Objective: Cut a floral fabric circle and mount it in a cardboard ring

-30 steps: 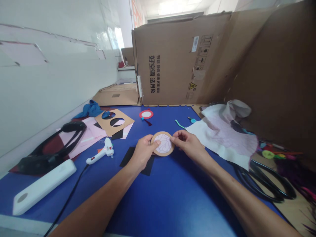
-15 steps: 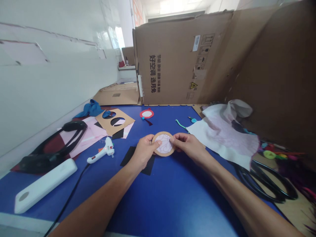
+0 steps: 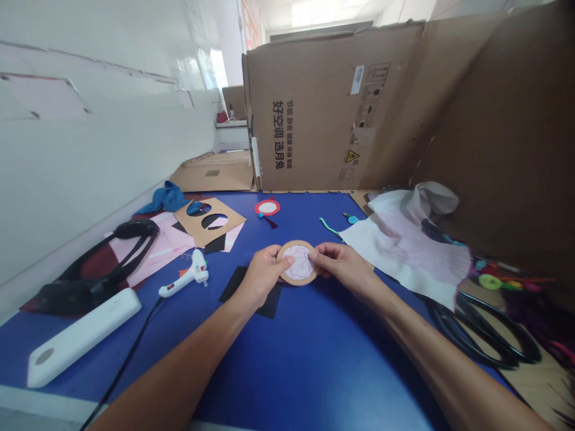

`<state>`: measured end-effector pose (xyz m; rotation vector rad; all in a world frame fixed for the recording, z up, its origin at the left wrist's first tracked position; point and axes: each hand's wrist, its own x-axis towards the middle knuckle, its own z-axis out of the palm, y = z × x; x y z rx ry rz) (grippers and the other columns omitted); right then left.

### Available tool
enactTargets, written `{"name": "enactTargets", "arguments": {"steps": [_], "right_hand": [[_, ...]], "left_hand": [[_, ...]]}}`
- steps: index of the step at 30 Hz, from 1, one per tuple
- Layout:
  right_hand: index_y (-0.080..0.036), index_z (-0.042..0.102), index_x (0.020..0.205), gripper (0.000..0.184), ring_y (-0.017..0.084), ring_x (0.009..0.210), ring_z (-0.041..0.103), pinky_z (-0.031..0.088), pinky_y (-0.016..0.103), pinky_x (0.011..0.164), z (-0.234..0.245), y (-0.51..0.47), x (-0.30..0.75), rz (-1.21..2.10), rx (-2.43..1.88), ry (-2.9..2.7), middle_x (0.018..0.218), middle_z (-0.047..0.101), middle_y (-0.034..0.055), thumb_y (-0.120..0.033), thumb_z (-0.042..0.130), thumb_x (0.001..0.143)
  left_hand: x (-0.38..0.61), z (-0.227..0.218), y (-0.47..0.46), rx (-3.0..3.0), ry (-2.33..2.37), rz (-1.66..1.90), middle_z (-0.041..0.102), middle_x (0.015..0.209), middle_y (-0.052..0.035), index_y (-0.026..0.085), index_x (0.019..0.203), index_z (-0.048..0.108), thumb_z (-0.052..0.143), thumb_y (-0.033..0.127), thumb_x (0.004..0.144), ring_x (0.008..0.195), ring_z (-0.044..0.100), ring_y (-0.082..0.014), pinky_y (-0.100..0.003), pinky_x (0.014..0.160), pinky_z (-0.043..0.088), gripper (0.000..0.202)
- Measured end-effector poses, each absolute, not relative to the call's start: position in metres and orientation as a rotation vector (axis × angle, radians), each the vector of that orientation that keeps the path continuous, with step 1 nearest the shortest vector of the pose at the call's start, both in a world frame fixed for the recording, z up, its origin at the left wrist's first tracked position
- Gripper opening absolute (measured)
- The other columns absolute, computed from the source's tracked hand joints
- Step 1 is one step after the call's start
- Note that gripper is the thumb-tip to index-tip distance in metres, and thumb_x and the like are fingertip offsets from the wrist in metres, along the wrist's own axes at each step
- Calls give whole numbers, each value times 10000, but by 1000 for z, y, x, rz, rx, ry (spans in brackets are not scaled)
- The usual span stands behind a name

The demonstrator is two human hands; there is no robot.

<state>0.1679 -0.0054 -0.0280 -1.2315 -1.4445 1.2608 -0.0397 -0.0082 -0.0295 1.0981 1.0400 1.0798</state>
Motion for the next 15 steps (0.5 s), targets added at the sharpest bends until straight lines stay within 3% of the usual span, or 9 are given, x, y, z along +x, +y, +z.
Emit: {"name": "enactTargets", "arguments": {"steps": [15], "right_hand": [[-198, 644, 722, 453, 131, 586, 509, 431, 270, 584, -26, -6, 166, 1259, -1255, -1435, 623, 600, -33, -620, 806, 746]], "left_hand": [[-40, -32, -7, 1106, 1054, 1070, 741, 791, -41, 168, 906, 691, 876, 364, 740, 673, 703, -175, -309, 644, 591, 316]]}}
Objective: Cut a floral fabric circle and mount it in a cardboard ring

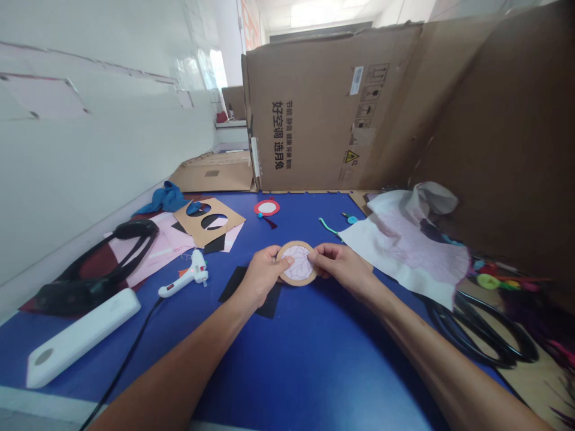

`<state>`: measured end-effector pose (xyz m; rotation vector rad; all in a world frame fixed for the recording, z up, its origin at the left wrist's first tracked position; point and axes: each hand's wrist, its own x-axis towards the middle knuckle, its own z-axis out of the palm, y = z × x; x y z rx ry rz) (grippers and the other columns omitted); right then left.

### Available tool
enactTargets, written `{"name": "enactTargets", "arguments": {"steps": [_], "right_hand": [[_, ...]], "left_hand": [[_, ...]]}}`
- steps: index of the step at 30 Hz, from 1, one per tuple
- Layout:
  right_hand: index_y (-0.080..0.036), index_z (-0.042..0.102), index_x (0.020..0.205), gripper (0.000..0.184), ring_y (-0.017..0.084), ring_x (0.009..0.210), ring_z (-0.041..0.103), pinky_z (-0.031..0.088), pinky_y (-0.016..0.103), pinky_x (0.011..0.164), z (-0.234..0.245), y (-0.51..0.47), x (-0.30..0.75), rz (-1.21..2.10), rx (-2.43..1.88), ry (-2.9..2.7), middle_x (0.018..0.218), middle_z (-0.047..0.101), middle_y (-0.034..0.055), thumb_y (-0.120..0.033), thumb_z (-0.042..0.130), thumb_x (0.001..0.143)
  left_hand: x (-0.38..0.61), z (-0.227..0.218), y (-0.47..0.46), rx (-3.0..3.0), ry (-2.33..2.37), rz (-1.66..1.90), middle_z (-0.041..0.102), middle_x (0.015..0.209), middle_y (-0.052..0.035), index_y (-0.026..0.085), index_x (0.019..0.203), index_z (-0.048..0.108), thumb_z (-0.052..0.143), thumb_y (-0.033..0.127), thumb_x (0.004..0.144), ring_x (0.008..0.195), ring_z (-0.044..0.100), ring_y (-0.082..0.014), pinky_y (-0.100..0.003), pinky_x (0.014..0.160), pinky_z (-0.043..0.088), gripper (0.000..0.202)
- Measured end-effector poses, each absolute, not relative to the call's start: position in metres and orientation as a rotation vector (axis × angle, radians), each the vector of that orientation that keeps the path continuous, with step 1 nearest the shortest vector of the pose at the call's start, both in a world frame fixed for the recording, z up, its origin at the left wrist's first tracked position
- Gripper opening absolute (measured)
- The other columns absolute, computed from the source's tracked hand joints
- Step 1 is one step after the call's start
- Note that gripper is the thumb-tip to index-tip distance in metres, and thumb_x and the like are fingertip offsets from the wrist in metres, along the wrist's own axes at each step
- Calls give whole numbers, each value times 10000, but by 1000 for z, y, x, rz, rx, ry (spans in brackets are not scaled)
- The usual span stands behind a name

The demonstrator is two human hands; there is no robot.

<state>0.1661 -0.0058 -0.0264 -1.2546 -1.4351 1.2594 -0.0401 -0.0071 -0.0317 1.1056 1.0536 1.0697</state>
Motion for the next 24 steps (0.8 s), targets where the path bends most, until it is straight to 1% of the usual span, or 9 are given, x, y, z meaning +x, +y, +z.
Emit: {"name": "enactTargets", "arguments": {"steps": [7, 12, 17, 24], "right_hand": [[-195, 651, 728, 420, 133, 595, 511, 422, 274, 598, -28, -6, 166, 1272, -1241, -1425, 639, 609, -28, -583, 809, 757], [-195, 649, 732, 407, 132, 591, 502, 405, 273, 591, -27, -6, 166, 1282, -1243, -1419, 632, 600, -33, -569, 811, 755], [-193, 646, 735, 416, 129, 588, 499, 399, 271, 583, -27, -7, 166, 1273, -1233, -1426, 630, 594, -37, -576, 808, 760], [-191, 649, 753, 469, 131, 606, 508, 417, 273, 591, -27, -6, 166, 1266, -1243, -1451, 652, 605, -25, -643, 769, 784]], "left_hand": [[-40, -31, -7, 1090, 1052, 1072, 741, 784, -38, 168, 903, 689, 862, 337, 749, 663, 699, -171, -304, 631, 591, 286], [-40, -30, -8, 1102, 1059, 1071, 742, 784, -42, 167, 897, 689, 866, 344, 755, 677, 708, -176, -309, 653, 593, 288], [-39, -30, -8, 1100, 1071, 1074, 740, 777, -36, 167, 883, 679, 836, 309, 760, 656, 696, -165, -300, 638, 591, 245], [-39, -28, -8, 1109, 1080, 1068, 745, 765, -38, 161, 896, 690, 818, 296, 773, 647, 693, -162, -270, 602, 569, 223]]}}
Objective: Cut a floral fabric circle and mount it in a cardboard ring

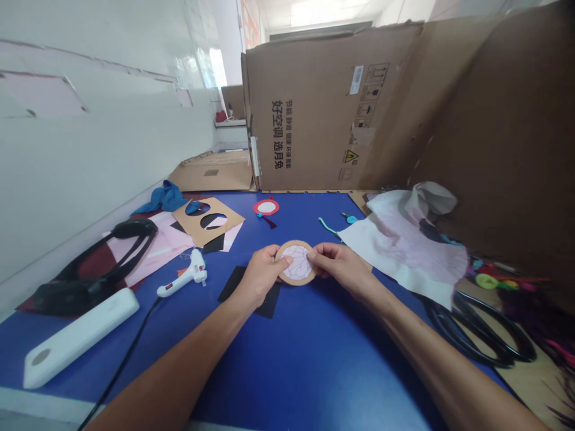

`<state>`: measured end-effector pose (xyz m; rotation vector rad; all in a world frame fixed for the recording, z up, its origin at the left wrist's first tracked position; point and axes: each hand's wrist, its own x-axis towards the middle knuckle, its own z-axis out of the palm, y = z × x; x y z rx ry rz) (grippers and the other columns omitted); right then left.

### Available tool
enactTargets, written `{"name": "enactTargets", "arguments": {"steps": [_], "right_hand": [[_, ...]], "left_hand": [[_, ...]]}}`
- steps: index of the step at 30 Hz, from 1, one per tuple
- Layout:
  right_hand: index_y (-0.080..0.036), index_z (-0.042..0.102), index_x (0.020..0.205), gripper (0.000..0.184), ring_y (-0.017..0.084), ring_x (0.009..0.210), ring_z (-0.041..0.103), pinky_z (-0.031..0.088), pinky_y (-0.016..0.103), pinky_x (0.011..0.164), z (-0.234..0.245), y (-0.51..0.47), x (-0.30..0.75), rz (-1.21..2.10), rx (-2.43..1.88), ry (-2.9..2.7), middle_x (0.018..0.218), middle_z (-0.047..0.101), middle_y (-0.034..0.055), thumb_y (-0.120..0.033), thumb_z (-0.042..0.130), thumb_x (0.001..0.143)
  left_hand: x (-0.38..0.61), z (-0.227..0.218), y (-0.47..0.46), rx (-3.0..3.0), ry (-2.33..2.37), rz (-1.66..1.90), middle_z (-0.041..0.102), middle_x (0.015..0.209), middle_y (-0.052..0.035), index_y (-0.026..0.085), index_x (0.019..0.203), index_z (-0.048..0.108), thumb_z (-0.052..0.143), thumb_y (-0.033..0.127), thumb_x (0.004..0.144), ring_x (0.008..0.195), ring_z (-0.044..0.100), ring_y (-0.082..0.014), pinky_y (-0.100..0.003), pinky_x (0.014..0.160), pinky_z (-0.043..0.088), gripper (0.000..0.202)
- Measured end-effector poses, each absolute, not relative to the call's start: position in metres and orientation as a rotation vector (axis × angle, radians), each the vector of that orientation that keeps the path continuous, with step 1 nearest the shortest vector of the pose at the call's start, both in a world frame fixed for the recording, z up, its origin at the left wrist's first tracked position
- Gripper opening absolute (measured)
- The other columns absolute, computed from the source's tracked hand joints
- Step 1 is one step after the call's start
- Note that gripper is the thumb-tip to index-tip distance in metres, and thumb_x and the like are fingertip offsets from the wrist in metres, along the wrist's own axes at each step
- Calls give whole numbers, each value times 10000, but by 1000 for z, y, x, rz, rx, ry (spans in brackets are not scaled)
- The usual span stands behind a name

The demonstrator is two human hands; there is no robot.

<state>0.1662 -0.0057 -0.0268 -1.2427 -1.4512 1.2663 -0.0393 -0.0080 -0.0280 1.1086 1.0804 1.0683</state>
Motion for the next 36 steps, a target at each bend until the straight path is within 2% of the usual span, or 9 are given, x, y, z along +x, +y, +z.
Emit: {"name": "enactTargets", "arguments": {"steps": [8, 18, 25, 32, 36], "right_hand": [[-186, 682, 812, 471, 134, 635, 517, 430, 273, 609, -27, -6, 165, 1265, -1226, -1471, 710, 615, -21, -649, 766, 812], [-201, 644, 744, 475, 138, 594, 506, 371, 270, 565, -24, -10, 162, 1259, -1252, -1492, 640, 606, -25, -660, 763, 776], [-193, 653, 755, 493, 143, 612, 499, 389, 277, 586, -30, -6, 162, 1234, -1221, -1496, 663, 607, -20, -672, 766, 772], [-195, 643, 730, 516, 144, 626, 479, 366, 280, 593, -30, -7, 161, 1206, -1166, -1477, 683, 581, -25, -681, 817, 746], [-190, 664, 752, 538, 156, 647, 505, 399, 289, 614, -30, -6, 162, 1181, -1155, -1470, 705, 610, -9, -711, 797, 760]], "left_hand": [[-39, -28, -9, 1096, 1059, 1072, 752, 766, -41, 158, 898, 685, 818, 287, 781, 638, 694, -156, -265, 601, 570, 219], [-37, -29, -9, 1122, 1056, 1068, 745, 771, -37, 155, 900, 694, 830, 295, 775, 644, 688, -153, -276, 629, 571, 232], [-37, -28, -10, 1113, 1040, 1067, 748, 779, -38, 160, 899, 693, 836, 296, 770, 652, 693, -158, -291, 648, 579, 236], [-38, -27, -9, 1113, 1025, 1075, 753, 796, -35, 165, 909, 698, 881, 354, 731, 673, 705, -165, -296, 651, 593, 317], [-39, -25, -9, 1114, 1011, 1069, 758, 781, -41, 168, 910, 698, 921, 425, 701, 676, 714, -169, -291, 652, 595, 400]]}}
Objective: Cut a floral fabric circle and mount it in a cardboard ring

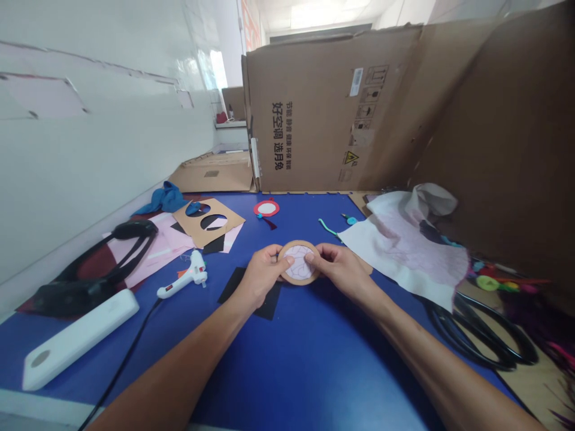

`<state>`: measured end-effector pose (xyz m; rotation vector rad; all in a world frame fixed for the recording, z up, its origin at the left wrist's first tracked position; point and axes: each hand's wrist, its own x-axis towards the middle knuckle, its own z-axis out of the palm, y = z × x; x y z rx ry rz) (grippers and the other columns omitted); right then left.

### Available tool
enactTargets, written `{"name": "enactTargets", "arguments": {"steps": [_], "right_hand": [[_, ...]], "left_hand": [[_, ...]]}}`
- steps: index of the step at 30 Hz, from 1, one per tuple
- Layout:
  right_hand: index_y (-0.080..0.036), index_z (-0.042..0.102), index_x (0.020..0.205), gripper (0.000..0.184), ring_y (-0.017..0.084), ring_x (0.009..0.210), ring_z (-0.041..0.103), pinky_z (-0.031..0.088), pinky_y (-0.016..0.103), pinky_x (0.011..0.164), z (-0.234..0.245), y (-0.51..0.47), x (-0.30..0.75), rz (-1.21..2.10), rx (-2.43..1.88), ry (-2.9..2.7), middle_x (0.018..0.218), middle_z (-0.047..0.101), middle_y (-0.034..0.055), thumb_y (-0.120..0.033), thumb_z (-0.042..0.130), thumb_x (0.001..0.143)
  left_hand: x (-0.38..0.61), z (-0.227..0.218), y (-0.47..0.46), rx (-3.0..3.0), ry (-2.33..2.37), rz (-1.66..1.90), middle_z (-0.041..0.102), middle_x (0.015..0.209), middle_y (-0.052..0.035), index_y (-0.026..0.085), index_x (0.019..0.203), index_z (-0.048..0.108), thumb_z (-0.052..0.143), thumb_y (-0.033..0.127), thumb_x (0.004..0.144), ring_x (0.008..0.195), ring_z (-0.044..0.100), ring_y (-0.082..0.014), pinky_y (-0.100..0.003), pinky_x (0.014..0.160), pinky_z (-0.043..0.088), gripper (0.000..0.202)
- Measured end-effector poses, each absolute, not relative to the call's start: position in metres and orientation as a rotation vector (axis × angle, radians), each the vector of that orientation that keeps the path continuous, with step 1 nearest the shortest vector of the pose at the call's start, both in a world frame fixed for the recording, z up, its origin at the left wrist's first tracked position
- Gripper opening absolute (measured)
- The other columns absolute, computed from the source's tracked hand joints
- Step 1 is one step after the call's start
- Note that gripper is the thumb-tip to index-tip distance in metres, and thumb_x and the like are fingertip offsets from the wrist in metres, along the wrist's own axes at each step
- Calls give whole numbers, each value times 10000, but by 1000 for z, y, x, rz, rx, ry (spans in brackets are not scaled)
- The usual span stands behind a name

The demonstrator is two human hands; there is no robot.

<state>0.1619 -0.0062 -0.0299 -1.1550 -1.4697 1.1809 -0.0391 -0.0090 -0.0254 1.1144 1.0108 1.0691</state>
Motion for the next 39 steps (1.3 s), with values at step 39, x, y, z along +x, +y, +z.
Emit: {"name": "enactTargets", "arguments": {"steps": [39], "right_hand": [[-214, 613, 722, 482, 147, 611, 502, 387, 279, 590, -28, -7, 163, 1230, -1205, -1404, 667, 607, -23, -650, 817, 753]], "left_hand": [[-43, -26, -5, 1053, 1021, 1073, 758, 806, -73, 158, 896, 699, 874, 469, 793, 671, 720, -177, -288, 593, 603, 372]]}}
